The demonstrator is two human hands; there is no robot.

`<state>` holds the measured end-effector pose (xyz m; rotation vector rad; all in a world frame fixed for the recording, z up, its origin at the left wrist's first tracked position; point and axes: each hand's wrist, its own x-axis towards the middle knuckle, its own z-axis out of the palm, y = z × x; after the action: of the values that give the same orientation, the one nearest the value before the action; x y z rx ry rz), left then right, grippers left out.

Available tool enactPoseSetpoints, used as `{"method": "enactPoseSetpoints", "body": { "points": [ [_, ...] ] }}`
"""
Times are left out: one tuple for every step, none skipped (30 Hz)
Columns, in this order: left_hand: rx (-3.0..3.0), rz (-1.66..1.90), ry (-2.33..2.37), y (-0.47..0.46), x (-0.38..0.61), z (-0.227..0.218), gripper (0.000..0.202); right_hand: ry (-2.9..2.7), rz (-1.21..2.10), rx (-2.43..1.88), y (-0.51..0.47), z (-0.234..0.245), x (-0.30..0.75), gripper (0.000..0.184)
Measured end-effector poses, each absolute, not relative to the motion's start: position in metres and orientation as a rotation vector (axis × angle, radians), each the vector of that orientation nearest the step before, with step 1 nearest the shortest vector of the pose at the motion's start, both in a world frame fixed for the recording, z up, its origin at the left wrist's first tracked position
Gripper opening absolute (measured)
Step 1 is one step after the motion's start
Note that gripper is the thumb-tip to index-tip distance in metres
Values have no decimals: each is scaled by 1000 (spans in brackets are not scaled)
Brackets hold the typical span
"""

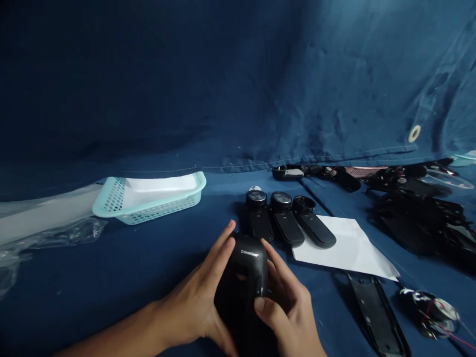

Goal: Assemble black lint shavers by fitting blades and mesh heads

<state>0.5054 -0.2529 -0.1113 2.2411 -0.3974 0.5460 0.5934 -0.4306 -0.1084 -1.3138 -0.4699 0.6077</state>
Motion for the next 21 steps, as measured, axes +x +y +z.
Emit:
{"method": "enactPoseSetpoints", "body": {
  "points": [
    [2238,549,-395,-253,506,-112,151,-475,606,-1315,-430,-109,593,69],
    [2231,555,-392,-253,506,-113,152,-484,605,-1313,-429,-109,593,69],
    [2225,561,-393,-252,506,-114,153,-495,603,-1308,-428,-109,593,68],
    [2221,565,-395,-252,507,-115,154,-504,600,-1301,-428,-109,593,67],
    [2220,565,-398,-252,507,-116,153,-512,599,-1294,-428,-109,593,67],
    [2222,561,-403,-251,507,-116,152,-520,593,-1288,-428,-109,594,66],
    [2226,552,-410,-251,508,-116,150,-526,588,-1290,-429,-109,594,66],
    [2229,547,-418,-251,508,-116,149,-533,581,-1298,-430,-109,594,66],
    [2233,542,-427,-250,507,-116,147,-541,576,-1309,-431,-109,594,67],
    [2239,540,-437,-250,507,-116,145,-552,570,-1321,-432,-108,594,68],
    [2247,540,-450,-250,507,-116,144,-565,563,-1331,-434,-108,594,69],
    [2257,545,-464,-250,507,-116,142,-580,552,-1339,-435,-107,594,70],
    [2266,551,-479,-249,506,-115,140,-597,540,-1344,-435,-107,594,70],
    [2274,560,-495,-249,506,-115,139,-614,522,-1346,-435,-106,594,69],
    [2280,570,-506,-249,505,-115,138,-628,506,-1347,-435,-105,593,68],
    [2285,580,-512,-249,505,-114,138,-638,494,-1347,-435,-105,593,68],
    [2290,588,-509,-249,505,-114,138,-644,486,-1344,-434,-104,592,67],
    [2295,593,-503,-249,505,-114,138,-647,480,-1341,-434,-104,592,66],
    [2300,595,-495,-250,505,-113,138,-644,478,-1340,-433,-104,592,66],
    [2303,594,-489,-250,505,-113,138,-640,476,-1340,-433,-104,591,66],
    [2304,591,-486,-250,505,-113,138,-635,477,-1341,-433,-105,591,66]
  ]
}}
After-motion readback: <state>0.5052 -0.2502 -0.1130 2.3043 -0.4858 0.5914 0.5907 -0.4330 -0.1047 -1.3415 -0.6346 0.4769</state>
